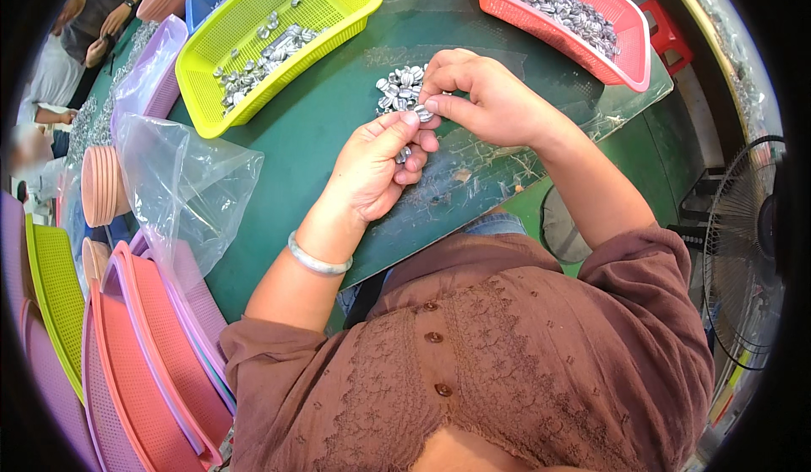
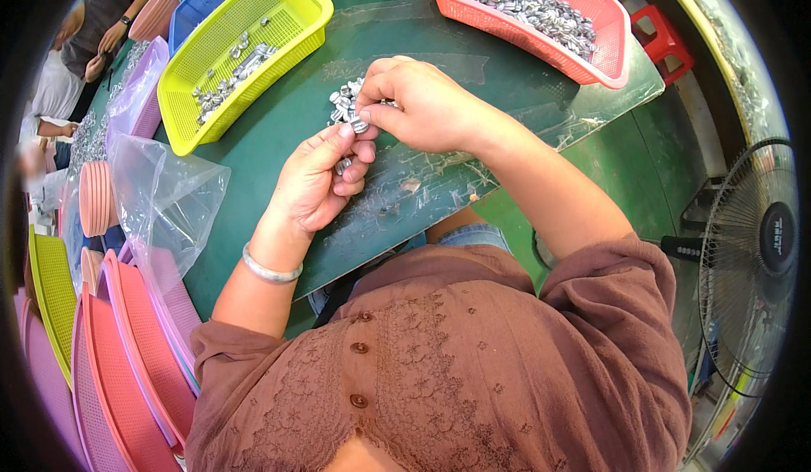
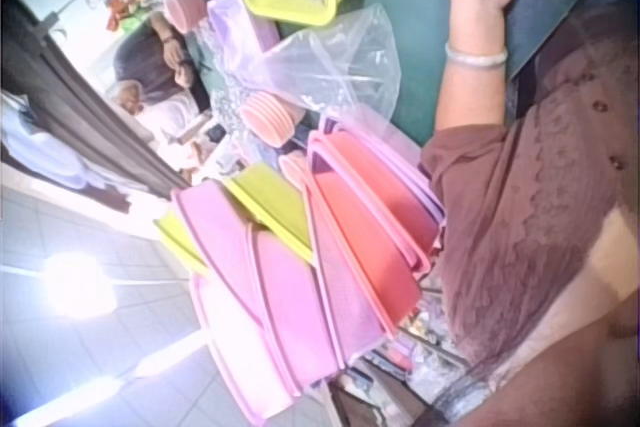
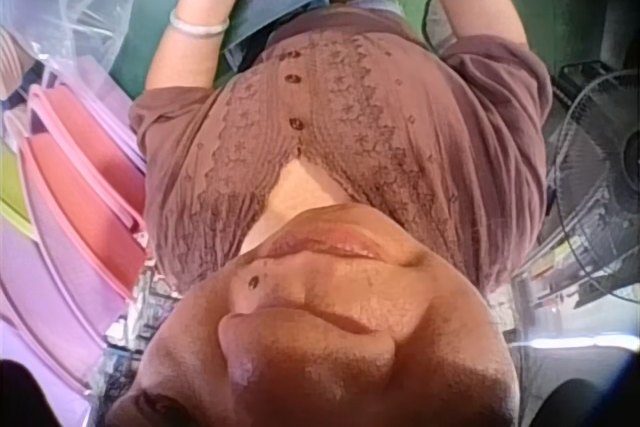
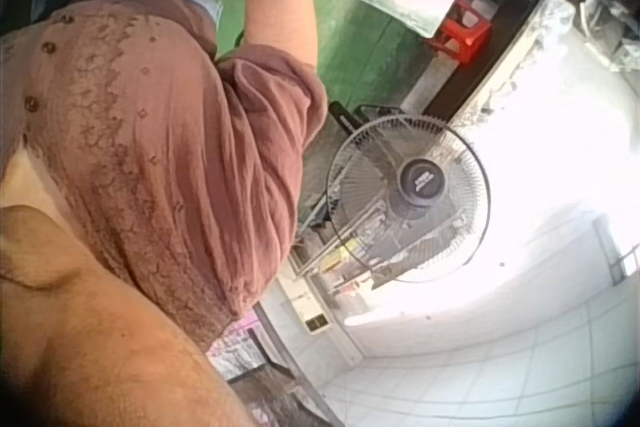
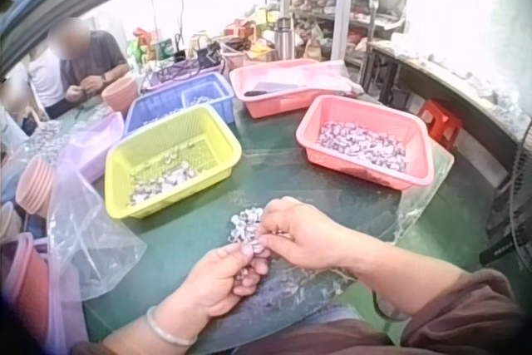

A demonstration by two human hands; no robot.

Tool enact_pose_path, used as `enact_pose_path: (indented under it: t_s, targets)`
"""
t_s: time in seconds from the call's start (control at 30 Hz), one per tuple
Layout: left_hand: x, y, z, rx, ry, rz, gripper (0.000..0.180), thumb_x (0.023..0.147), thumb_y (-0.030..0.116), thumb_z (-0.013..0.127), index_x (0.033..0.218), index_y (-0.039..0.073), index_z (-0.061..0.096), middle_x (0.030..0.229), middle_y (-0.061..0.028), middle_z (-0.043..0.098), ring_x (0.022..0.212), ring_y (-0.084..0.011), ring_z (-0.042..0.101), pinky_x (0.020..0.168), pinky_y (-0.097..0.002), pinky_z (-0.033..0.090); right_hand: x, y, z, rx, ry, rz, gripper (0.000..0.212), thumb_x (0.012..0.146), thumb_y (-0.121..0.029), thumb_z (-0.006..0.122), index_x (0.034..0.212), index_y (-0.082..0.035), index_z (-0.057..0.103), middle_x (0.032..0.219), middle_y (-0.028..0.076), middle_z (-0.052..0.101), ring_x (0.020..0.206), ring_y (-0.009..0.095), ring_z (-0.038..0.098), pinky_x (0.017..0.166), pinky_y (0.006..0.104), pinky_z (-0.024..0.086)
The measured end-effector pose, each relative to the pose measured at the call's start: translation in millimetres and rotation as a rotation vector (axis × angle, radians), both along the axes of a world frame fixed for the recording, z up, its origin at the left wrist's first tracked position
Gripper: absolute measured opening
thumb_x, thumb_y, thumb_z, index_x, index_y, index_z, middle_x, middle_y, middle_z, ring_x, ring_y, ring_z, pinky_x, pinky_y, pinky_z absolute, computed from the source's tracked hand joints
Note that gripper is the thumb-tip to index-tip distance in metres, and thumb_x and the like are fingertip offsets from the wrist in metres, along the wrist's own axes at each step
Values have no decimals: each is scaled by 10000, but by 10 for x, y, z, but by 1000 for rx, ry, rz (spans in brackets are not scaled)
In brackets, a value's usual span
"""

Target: The person sits at a workstation and assembles small metal components by hand, picking pieces from a pile and joining them before placing them into a pink container.

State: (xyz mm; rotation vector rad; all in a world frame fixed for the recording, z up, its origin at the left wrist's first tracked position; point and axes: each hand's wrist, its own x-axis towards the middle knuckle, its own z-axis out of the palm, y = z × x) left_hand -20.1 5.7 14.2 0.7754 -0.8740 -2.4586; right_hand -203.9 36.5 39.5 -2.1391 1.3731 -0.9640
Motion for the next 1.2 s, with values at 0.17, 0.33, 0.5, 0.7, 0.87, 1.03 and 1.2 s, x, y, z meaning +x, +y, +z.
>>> enact_pose_path:
  t_s: [0.17,0.33,0.5,0.7,0.87,1.03,1.2]
  targets:
    - [6,-3,-15,32,52,-19,196,894,189,504,965,15,560,736,-23,557,527,-44,403,409,-139,294,-35,26,-24,29,-82,-15,115,777,-49,569,863,16,605,843,100,570,832,234,543,747,327,429]
    - [9,3,-25,35,50,-5,202,896,193,502,979,17,558,727,-25,547,525,-45,399,407,-141,292,-34,61,11,54,-149,41,142,767,-53,594,894,9,604,870,81,571,834,203,540,744,308,428]
    - [-18,48,41,-27,-86,-28,230,902,222,491,957,13,569,708,-21,540,523,-51,407,410,-150,290,-70,64,-61,245,-352,-3,158,760,-74,624,902,-13,591,843,52,590,760,141,554,682,260,447]
    - [-26,29,23,-113,-161,0,240,903,216,484,956,-2,571,695,-13,529,511,-46,402,407,-145,282,-437,11,-113,473,-976,-260,227,734,24,528,957,10,563,808,24,561,704,81,520,596,208,439]
    - [-34,53,21,-153,-192,-12,204,895,178,491,959,2,572,696,-8,524,515,-41,411,415,-138,286,-493,30,-166,266,-11,-228,281,688,-34,624,969,-29,607,750,4,465,666,95,442,614,221,397]
    - [-43,58,42,-148,-195,-1,193,889,179,505,970,18,572,707,-8,528,519,-41,410,418,-138,287,-375,36,-256,36,137,-213,237,675,-24,637,907,-22,589,767,83,495,693,201,514,629,299,432]
    - [-85,81,40,-147,-172,82,186,889,204,516,937,31,564,710,-13,531,525,-52,405,412,-150,282,-111,131,-98,-78,84,-91,210,680,-36,635,875,-24,558,789,81,510,716,215,527,609,299,440]
